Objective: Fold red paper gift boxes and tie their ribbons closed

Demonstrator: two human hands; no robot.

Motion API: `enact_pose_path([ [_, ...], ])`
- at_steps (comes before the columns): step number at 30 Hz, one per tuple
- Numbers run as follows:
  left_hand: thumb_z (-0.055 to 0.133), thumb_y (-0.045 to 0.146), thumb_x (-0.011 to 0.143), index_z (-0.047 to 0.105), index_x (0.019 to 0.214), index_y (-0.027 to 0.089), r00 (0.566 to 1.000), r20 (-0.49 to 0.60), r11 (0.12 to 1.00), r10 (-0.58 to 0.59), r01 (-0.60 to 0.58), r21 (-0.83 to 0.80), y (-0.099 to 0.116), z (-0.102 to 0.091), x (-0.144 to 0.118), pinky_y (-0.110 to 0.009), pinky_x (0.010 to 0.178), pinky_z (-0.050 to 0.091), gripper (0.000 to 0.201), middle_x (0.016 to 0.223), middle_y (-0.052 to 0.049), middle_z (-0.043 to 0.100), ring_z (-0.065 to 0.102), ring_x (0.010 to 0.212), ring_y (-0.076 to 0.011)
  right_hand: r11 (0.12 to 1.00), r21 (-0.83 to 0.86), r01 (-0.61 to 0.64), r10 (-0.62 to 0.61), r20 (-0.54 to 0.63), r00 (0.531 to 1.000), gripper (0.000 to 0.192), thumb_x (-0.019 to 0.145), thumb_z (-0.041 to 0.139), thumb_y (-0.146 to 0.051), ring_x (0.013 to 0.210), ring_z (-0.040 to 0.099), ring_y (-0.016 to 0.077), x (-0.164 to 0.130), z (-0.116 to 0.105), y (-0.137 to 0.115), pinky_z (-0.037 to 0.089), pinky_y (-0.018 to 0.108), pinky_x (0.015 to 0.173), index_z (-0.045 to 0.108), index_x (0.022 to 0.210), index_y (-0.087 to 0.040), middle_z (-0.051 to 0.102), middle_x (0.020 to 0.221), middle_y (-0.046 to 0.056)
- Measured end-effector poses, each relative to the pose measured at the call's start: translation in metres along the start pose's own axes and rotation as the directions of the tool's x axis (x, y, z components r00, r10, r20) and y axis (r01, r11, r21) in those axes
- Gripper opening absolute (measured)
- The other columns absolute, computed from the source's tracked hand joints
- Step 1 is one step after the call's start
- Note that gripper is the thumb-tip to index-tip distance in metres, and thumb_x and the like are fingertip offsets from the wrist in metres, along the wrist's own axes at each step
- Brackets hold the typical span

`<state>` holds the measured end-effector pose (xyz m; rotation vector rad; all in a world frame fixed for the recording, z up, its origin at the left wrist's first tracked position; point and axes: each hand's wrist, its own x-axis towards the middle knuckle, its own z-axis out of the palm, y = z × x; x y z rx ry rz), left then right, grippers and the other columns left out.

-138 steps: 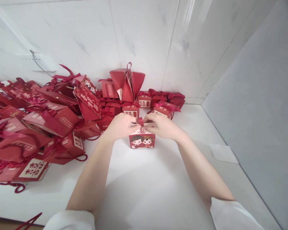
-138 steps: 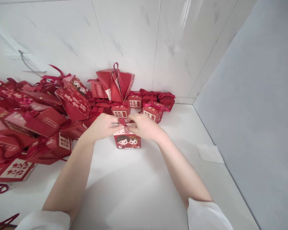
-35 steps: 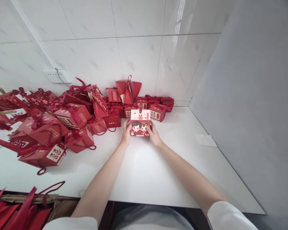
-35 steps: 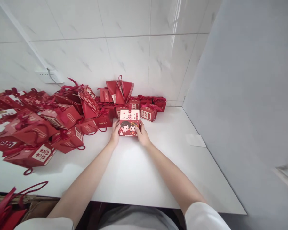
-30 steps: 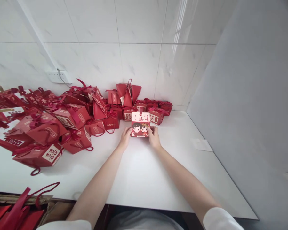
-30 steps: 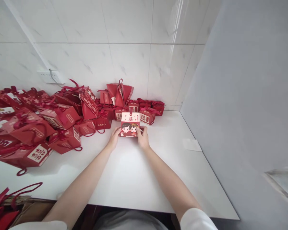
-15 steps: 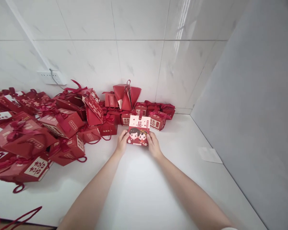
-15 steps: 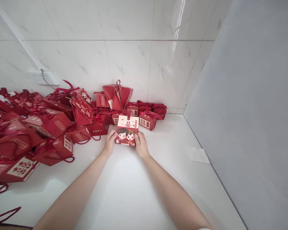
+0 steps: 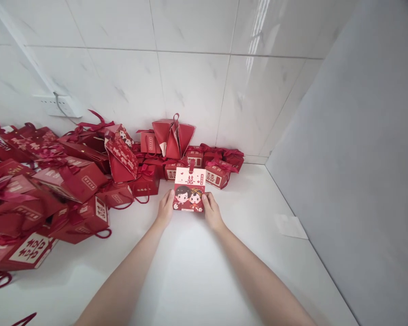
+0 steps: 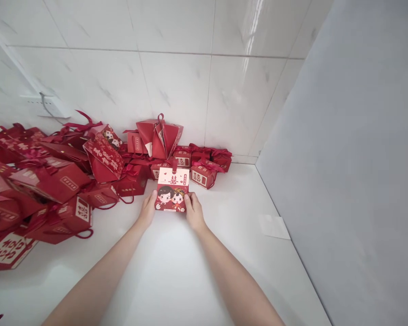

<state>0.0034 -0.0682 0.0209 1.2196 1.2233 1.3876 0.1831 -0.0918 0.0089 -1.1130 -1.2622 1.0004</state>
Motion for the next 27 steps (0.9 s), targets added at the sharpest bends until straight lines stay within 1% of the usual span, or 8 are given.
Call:
enact_pose_path([
  [4, 0.050, 0.071, 0.082, 0.068, 0.110, 0.013, 0.997, -0.007, 0.997, -0.075, 0.075, -0.019, -0.004, -0.003, 0.002, -0.035, 0.089, 0.051, 0.067, 0.110, -0.012, 0.072, 0.067, 0.101, -0.0258, 1.000, 0.017, -0.023, 0.023, 0.003, 1.000, 0.034, 0.096, 0.041, -0.054, 0.087, 0.060, 0.0183, 0.000, 0.001, -0.002, 0.045, 0.029, 0.081, 0.053, 0.091, -0.023, 0.067, 0.092, 0.001],
  [11, 0.060, 0.060, 0.082, 0.064, 0.102, 0.019, 0.999, -0.012, 0.999, -0.033, 0.033, 0.000, -0.003, -0.003, 0.001, -0.025, 0.073, 0.050, 0.046, 0.098, -0.004, 0.072, 0.066, 0.085, -0.0185, 0.996, 0.061, -0.064, 0.064, 0.007, 0.998, 0.034, 0.094, 0.044, -0.055, 0.095, 0.062, 0.0199, 0.000, -0.002, 0.003, 0.046, 0.031, 0.087, 0.055, 0.096, -0.023, 0.070, 0.101, 0.002],
  [15, 0.057, 0.059, 0.084, 0.063, 0.104, 0.020, 1.000, -0.020, 1.000, 0.008, -0.007, 0.028, 0.004, 0.000, -0.002, -0.026, 0.076, 0.050, 0.044, 0.102, -0.003, 0.071, 0.066, 0.090, -0.0189, 0.996, 0.052, -0.066, 0.065, 0.013, 0.998, 0.035, 0.093, 0.046, -0.053, 0.100, 0.063, 0.0226, 0.000, -0.004, 0.002, 0.047, 0.035, 0.092, 0.059, 0.105, -0.022, 0.071, 0.107, 0.004],
  [17, 0.057, 0.060, 0.084, 0.064, 0.109, 0.020, 0.999, -0.020, 0.999, 0.024, -0.024, 0.023, 0.004, 0.000, -0.001, -0.028, 0.084, 0.050, 0.048, 0.111, -0.005, 0.071, 0.065, 0.100, -0.0215, 0.998, 0.057, -0.026, 0.024, 0.037, 0.999, 0.039, 0.094, 0.047, -0.050, 0.113, 0.060, 0.0237, -0.001, -0.005, -0.002, 0.043, 0.038, 0.102, 0.059, 0.117, -0.022, 0.067, 0.121, 0.006],
  [21, 0.060, 0.058, 0.082, 0.066, 0.115, 0.018, 0.999, 0.035, 1.000, 0.011, -0.011, -0.003, 0.003, -0.004, 0.000, -0.032, 0.095, 0.049, 0.052, 0.124, -0.008, 0.068, 0.061, 0.115, -0.0254, 0.989, 0.009, 0.148, -0.147, 0.162, 0.976, 0.053, 0.091, 0.056, -0.048, 0.139, 0.040, 0.0240, -0.002, -0.004, -0.008, 0.029, 0.040, 0.118, 0.051, 0.138, -0.025, 0.047, 0.149, 0.005],
  [23, 0.063, 0.056, 0.080, 0.068, 0.112, 0.017, 0.997, 0.073, 1.000, -0.019, 0.020, -0.013, 0.001, -0.005, 0.000, -0.031, 0.084, 0.053, 0.051, 0.112, -0.008, 0.073, 0.066, 0.103, -0.0245, 0.974, -0.030, 0.224, -0.212, 0.217, 0.953, 0.068, 0.081, 0.068, -0.049, 0.142, 0.037, 0.0257, -0.004, -0.004, -0.008, 0.030, 0.041, 0.118, 0.047, 0.142, -0.025, 0.040, 0.152, 0.006],
  [25, 0.062, 0.059, 0.078, 0.070, 0.105, 0.014, 0.991, 0.121, 0.997, -0.064, 0.067, -0.022, -0.001, -0.007, -0.001, -0.028, 0.059, 0.051, 0.053, 0.085, -0.008, 0.075, 0.068, 0.074, -0.0219, 0.962, -0.066, 0.266, -0.246, 0.218, 0.944, 0.079, 0.074, 0.076, -0.049, 0.140, 0.038, 0.0271, -0.006, -0.003, -0.006, 0.033, 0.041, 0.116, 0.046, 0.142, -0.024, 0.038, 0.152, 0.010],
  [27, 0.051, 0.069, 0.080, 0.070, 0.100, 0.012, 0.974, 0.198, 0.992, -0.108, 0.117, -0.037, -0.003, -0.009, -0.002, -0.027, 0.041, 0.040, 0.063, 0.066, -0.008, 0.071, 0.060, 0.051, -0.0193, 0.956, -0.115, 0.269, -0.247, 0.172, 0.954, 0.073, 0.074, 0.075, -0.049, 0.132, 0.048, 0.0275, -0.008, -0.003, -0.006, 0.039, 0.041, 0.111, 0.051, 0.137, -0.021, 0.047, 0.143, 0.013],
])
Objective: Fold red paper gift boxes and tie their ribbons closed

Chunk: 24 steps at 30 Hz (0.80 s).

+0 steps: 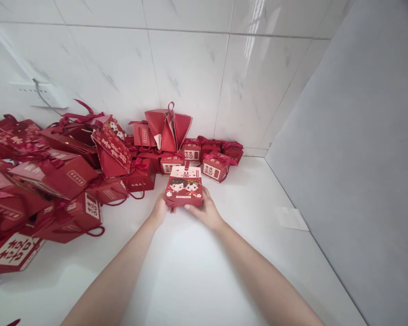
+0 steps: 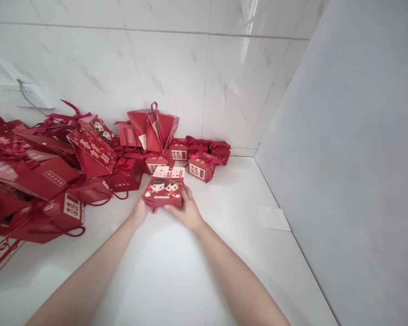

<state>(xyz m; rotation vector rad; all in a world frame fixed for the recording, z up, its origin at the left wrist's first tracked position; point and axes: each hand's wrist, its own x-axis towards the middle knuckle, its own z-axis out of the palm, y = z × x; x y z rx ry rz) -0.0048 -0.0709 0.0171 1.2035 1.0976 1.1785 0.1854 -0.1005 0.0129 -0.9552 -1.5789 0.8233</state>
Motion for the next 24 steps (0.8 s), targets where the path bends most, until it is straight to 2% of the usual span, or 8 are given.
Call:
enact_pose_path([
  [3, 0.028, 0.082, 0.081, 0.068, 0.103, 0.011, 0.987, 0.161, 1.000, 0.014, -0.010, -0.026, -0.002, -0.001, -0.004, -0.028, 0.037, 0.036, 0.084, 0.064, -0.011, 0.070, 0.056, 0.044, -0.0183, 0.998, -0.043, -0.046, 0.042, -0.084, 0.996, 0.049, 0.084, 0.064, -0.050, 0.106, 0.063, 0.0257, -0.002, -0.002, -0.005, 0.049, 0.038, 0.095, 0.062, 0.121, -0.018, 0.066, 0.115, 0.011],
  [5, 0.027, 0.086, 0.076, 0.066, 0.107, 0.010, 0.967, 0.233, 0.994, 0.104, -0.107, 0.000, -0.001, 0.000, -0.009, -0.028, 0.040, 0.038, 0.091, 0.061, -0.011, 0.069, 0.055, 0.043, -0.0177, 0.996, -0.040, -0.079, 0.074, -0.122, 0.990, 0.041, 0.090, 0.056, -0.051, 0.087, 0.066, 0.0230, -0.003, -0.004, -0.010, 0.052, 0.034, 0.082, 0.066, 0.111, -0.019, 0.071, 0.096, 0.006],
  [8, 0.053, 0.077, 0.072, 0.058, 0.120, 0.011, 0.953, 0.137, 0.938, 0.270, -0.292, 0.188, 0.002, 0.006, -0.018, -0.027, 0.045, 0.042, 0.082, 0.060, -0.005, 0.067, 0.058, 0.047, -0.0170, 0.993, -0.025, -0.119, 0.113, -0.179, 0.977, 0.039, 0.095, 0.045, -0.050, 0.066, 0.065, 0.0200, -0.006, -0.007, -0.015, 0.051, 0.030, 0.070, 0.069, 0.097, -0.019, 0.070, 0.072, 0.003],
  [11, 0.068, 0.048, 0.076, 0.042, 0.135, 0.017, 0.911, -0.038, 0.818, 0.411, -0.349, 0.458, 0.004, 0.014, -0.027, -0.026, 0.054, 0.047, 0.072, 0.075, -0.002, 0.071, 0.064, 0.057, -0.0164, 0.997, -0.059, -0.057, 0.042, -0.227, 0.973, 0.041, 0.099, 0.036, -0.046, 0.065, 0.064, 0.0199, -0.010, -0.008, -0.016, 0.050, 0.031, 0.068, 0.066, 0.087, -0.020, 0.068, 0.070, 0.004],
  [14, 0.059, 0.036, 0.084, 0.038, 0.134, 0.017, 0.857, -0.069, 0.703, 0.510, -0.369, 0.608, 0.001, 0.018, -0.032, -0.028, 0.061, 0.049, 0.058, 0.075, -0.001, 0.071, 0.067, 0.059, -0.0174, 0.979, -0.174, 0.103, -0.140, -0.216, 0.966, 0.031, 0.096, 0.043, -0.042, 0.077, 0.064, 0.0217, -0.015, -0.008, -0.016, 0.051, 0.033, 0.075, 0.063, 0.102, -0.020, 0.069, 0.087, 0.008],
  [16, 0.055, 0.033, 0.086, 0.040, 0.129, 0.015, 0.835, -0.057, 0.656, 0.548, -0.386, 0.648, -0.001, 0.017, -0.032, -0.029, 0.063, 0.049, 0.049, 0.069, -0.001, 0.071, 0.068, 0.060, -0.0190, 0.963, -0.225, 0.151, -0.195, -0.184, 0.963, 0.034, 0.092, 0.050, -0.041, 0.077, 0.065, 0.0219, -0.018, -0.007, -0.015, 0.052, 0.034, 0.076, 0.056, 0.118, -0.020, 0.070, 0.088, 0.008],
  [19, 0.050, 0.032, 0.087, 0.046, 0.118, 0.015, 0.817, -0.043, 0.630, 0.575, -0.409, 0.661, -0.002, 0.016, -0.031, -0.030, 0.063, 0.049, 0.035, 0.062, 0.000, 0.069, 0.068, 0.057, -0.0197, 0.970, -0.223, 0.096, -0.130, -0.144, 0.981, 0.049, 0.091, 0.052, -0.039, 0.066, 0.066, 0.0204, -0.022, -0.003, -0.013, 0.054, 0.033, 0.068, 0.042, 0.135, -0.021, 0.070, 0.077, 0.003],
  [24, 0.047, 0.032, 0.088, 0.051, 0.108, 0.018, 0.829, -0.053, 0.655, 0.557, -0.399, 0.642, 0.003, 0.019, -0.033, -0.029, 0.061, 0.048, 0.025, 0.058, 0.001, 0.066, 0.065, 0.053, -0.0183, 0.989, -0.149, 0.009, -0.038, -0.190, 0.981, 0.058, 0.092, 0.048, -0.038, 0.063, 0.068, 0.0199, -0.023, 0.000, -0.008, 0.055, 0.033, 0.062, 0.027, 0.144, -0.022, 0.072, 0.086, 0.005],
])
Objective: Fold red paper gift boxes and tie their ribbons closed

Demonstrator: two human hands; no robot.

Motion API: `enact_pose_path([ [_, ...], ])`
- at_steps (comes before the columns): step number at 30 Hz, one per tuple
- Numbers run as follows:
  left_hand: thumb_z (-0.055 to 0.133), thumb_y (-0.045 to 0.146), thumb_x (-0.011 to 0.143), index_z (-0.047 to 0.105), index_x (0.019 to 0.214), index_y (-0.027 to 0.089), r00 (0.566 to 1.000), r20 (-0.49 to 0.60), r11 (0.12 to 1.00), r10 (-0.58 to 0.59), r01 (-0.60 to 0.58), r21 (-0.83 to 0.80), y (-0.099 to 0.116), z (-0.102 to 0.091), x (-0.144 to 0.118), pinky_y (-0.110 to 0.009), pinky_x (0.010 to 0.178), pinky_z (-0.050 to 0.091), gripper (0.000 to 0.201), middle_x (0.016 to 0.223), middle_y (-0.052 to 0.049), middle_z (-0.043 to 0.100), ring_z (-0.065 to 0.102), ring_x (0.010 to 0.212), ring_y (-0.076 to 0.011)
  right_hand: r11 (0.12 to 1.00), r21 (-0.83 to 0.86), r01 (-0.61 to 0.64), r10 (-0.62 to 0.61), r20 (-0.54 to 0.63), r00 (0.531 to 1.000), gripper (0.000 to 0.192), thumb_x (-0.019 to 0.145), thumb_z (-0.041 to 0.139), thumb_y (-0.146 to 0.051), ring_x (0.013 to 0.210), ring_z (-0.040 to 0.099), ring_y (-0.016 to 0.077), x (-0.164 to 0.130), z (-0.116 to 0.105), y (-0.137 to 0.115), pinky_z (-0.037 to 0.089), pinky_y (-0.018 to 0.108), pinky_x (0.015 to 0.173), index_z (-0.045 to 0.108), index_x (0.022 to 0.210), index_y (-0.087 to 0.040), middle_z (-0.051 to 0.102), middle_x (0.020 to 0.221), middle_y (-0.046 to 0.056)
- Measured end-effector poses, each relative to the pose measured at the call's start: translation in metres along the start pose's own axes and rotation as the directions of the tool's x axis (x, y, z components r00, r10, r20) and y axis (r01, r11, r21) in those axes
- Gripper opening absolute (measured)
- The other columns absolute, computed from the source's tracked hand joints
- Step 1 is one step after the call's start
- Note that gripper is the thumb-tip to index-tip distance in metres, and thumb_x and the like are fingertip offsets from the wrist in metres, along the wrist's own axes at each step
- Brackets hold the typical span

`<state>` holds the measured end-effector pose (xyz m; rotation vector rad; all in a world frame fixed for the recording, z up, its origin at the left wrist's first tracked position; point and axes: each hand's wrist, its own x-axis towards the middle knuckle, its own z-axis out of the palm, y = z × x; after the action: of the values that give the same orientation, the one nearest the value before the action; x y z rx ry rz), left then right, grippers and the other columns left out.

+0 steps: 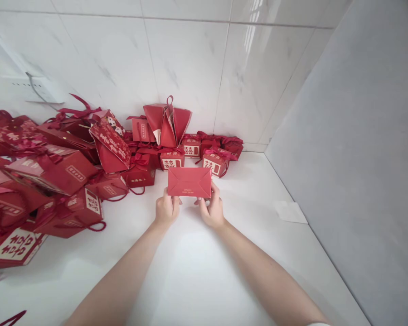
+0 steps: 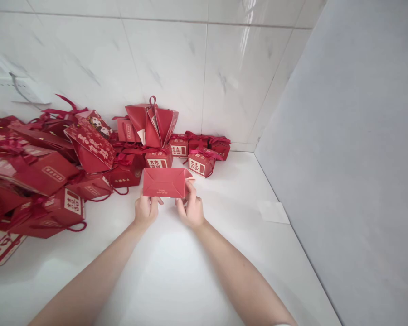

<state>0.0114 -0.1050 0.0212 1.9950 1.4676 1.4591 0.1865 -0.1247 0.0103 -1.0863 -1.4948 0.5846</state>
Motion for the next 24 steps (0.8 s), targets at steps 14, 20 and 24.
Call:
enact_pose_path([
  [14, 0.066, 0.033, 0.075, 0.043, 0.129, 0.015, 1.000, -0.015, 0.999, -0.009, 0.010, 0.048, -0.006, 0.002, -0.001, -0.028, 0.059, 0.046, 0.061, 0.087, -0.007, 0.072, 0.064, 0.056, -0.0176, 0.996, -0.061, -0.060, 0.062, 0.042, 0.997, 0.034, 0.093, 0.041, -0.029, 0.064, 0.069, 0.0211, 0.005, -0.002, 0.002, 0.053, 0.033, 0.068, 0.039, 0.126, -0.023, 0.072, 0.073, 0.001],
  [20, 0.064, 0.033, 0.078, 0.044, 0.130, 0.016, 0.996, 0.045, 0.997, -0.074, 0.073, 0.030, -0.006, 0.002, -0.001, -0.029, 0.060, 0.047, 0.058, 0.077, -0.004, 0.071, 0.064, 0.056, -0.0180, 0.995, -0.089, -0.045, 0.041, -0.053, 0.998, 0.035, 0.096, 0.041, -0.034, 0.085, 0.070, 0.0230, 0.008, -0.002, 0.006, 0.054, 0.039, 0.082, 0.042, 0.129, -0.022, 0.072, 0.102, 0.009],
  [24, 0.081, 0.042, 0.062, 0.058, 0.120, 0.018, 0.932, 0.341, 0.953, -0.125, 0.208, -0.221, -0.006, 0.003, 0.007, -0.029, 0.059, 0.050, 0.067, 0.082, -0.007, 0.072, 0.067, 0.068, -0.0217, 0.960, -0.178, 0.217, -0.250, -0.191, 0.949, 0.055, 0.090, 0.048, -0.027, 0.136, 0.044, 0.0302, 0.012, -0.002, 0.003, 0.037, 0.053, 0.111, 0.032, 0.142, -0.022, 0.046, 0.145, 0.017],
])
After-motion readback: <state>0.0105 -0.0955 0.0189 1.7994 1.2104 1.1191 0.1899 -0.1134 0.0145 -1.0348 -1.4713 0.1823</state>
